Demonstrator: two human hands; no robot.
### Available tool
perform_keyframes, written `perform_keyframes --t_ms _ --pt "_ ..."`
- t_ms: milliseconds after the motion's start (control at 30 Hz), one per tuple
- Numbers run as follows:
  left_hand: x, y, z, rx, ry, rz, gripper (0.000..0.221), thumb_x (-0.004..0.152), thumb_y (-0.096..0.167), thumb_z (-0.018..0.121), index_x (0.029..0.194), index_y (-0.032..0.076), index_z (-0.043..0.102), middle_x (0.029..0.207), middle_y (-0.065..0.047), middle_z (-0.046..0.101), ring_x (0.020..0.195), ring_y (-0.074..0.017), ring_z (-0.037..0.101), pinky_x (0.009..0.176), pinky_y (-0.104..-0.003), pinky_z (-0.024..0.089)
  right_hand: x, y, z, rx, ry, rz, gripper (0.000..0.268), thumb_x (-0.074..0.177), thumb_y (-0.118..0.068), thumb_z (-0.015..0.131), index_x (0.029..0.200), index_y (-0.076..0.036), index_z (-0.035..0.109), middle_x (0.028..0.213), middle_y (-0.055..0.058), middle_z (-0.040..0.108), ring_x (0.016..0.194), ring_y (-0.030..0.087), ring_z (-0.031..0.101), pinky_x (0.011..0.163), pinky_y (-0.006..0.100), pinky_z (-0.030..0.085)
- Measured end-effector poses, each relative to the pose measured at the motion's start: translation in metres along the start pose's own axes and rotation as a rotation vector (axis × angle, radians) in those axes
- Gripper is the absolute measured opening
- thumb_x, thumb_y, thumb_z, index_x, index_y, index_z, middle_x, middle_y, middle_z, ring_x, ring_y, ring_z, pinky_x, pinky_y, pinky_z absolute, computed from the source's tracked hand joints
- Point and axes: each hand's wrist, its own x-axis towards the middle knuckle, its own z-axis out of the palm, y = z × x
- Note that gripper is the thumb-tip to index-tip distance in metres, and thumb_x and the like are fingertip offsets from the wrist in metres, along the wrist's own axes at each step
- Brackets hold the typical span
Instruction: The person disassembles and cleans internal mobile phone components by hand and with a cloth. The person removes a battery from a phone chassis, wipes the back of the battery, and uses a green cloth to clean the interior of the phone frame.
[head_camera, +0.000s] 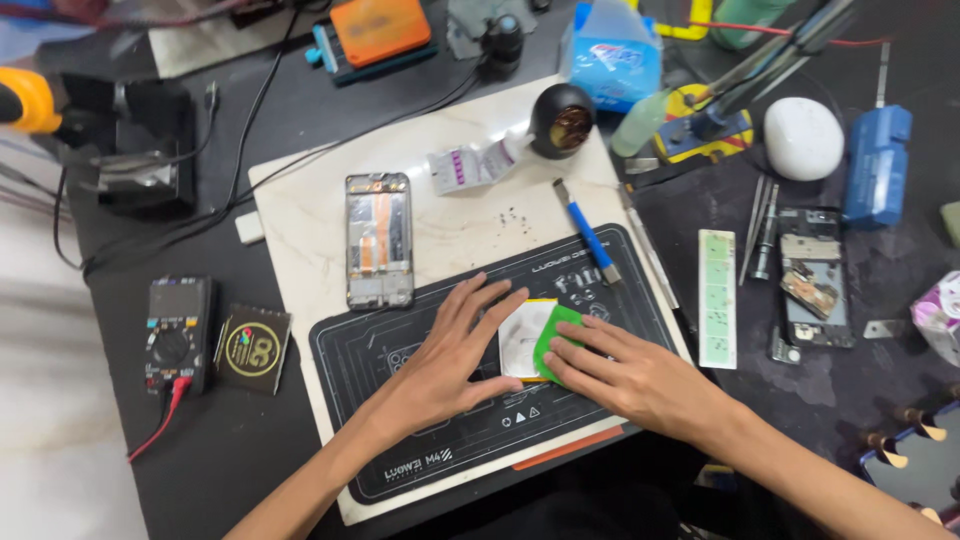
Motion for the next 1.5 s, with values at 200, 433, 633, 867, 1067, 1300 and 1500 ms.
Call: perform_keyframes --t_ms 200,433,633,867,1067,1300,1500 --pt "0.002 0.012 0.002 0.123 -0.032 0.025 0.092 0.085 0.034 0.08 0.159 0.009 0.031 0.149 -0.022 0.043 0.143 -0.0397 0.036 0.123 -0.057 0.023 -0.011 -0.004 -0.006 -0.002 0.057 0.031 0.05 0.081 -0.011 0.062 0.13 -0.001 0.06 0.131 0.014 0.063 0.128 0.031 0.058 0.11 0.045 0.042" --pt "0.023 0.014 -0.008 0.254 -0.201 0.043 0.079 0.075 0.038 0.081 0.144 0.014 0.05 0.132 -0.023 0.049 0.127 -0.0385 0.044 0.113 -0.058 0.028 -0.041 0.011 -0.031 -0.012 0.092 0.198 0.053 0.077 -0.006 0.063 0.13 -0.006 0.062 0.126 0.01 0.066 0.122 0.029 0.061 0.107 0.045 0.045" --pt "0.059 0.019 -0.02 0.361 -0.308 0.125 0.072 0.07 0.008 0.081 0.137 0.026 0.063 0.15 -0.025 0.037 0.145 -0.047 0.025 0.115 -0.066 0.016 -0.043 0.011 -0.031 0.015 0.102 0.24 0.054 0.074 -0.003 0.064 0.128 -0.007 0.064 0.124 0.008 0.067 0.119 0.028 0.062 0.105 0.044 0.048" --pt "0.083 0.032 -0.03 0.403 -0.438 0.099 0.075 0.065 -0.001 0.081 0.133 0.006 0.052 0.145 -0.025 0.045 0.14 -0.0424 0.037 0.117 -0.06 0.024 -0.041 0.014 -0.036 0.025 0.165 0.269 0.048 0.075 -0.004 0.065 0.123 -0.007 0.067 0.121 0.008 0.068 0.118 0.028 0.064 0.104 0.043 0.05" --pt "0.085 0.024 -0.04 0.168 -0.398 -0.083 0.033 0.082 -0.001 0.068 0.115 0.006 0.067 0.105 -0.014 0.079 0.101 -0.0304 0.072 0.099 -0.047 0.048 -0.046 0.019 -0.042 0.024 0.231 0.363 0.051 0.072 0.006 0.064 0.12 -0.01 0.068 0.122 0.007 0.069 0.117 0.028 0.066 0.106 0.043 0.051" --pt "0.062 0.022 -0.033 -0.589 0.13 -0.514 0.024 0.096 0.011 0.058 0.117 0.009 0.068 0.102 -0.009 0.074 0.088 -0.0157 0.072 0.074 -0.031 0.056 -0.044 0.017 -0.039 0.046 0.299 0.394 0.048 0.074 0.009 0.065 0.119 -0.008 0.069 0.12 0.009 0.071 0.115 0.029 0.068 0.104 0.043 0.054" --pt "0.029 0.034 0.008 -0.742 0.134 -0.587 0.026 0.094 0.007 0.062 0.118 0.007 0.071 0.094 -0.009 0.073 0.083 -0.0152 0.065 0.072 -0.034 0.051 -0.037 0.01 -0.031 0.099 0.365 0.414 0.038 0.081 0.007 0.068 0.116 -0.006 0.07 0.117 0.01 0.071 0.112 0.029 0.069 0.102 0.041 0.055"
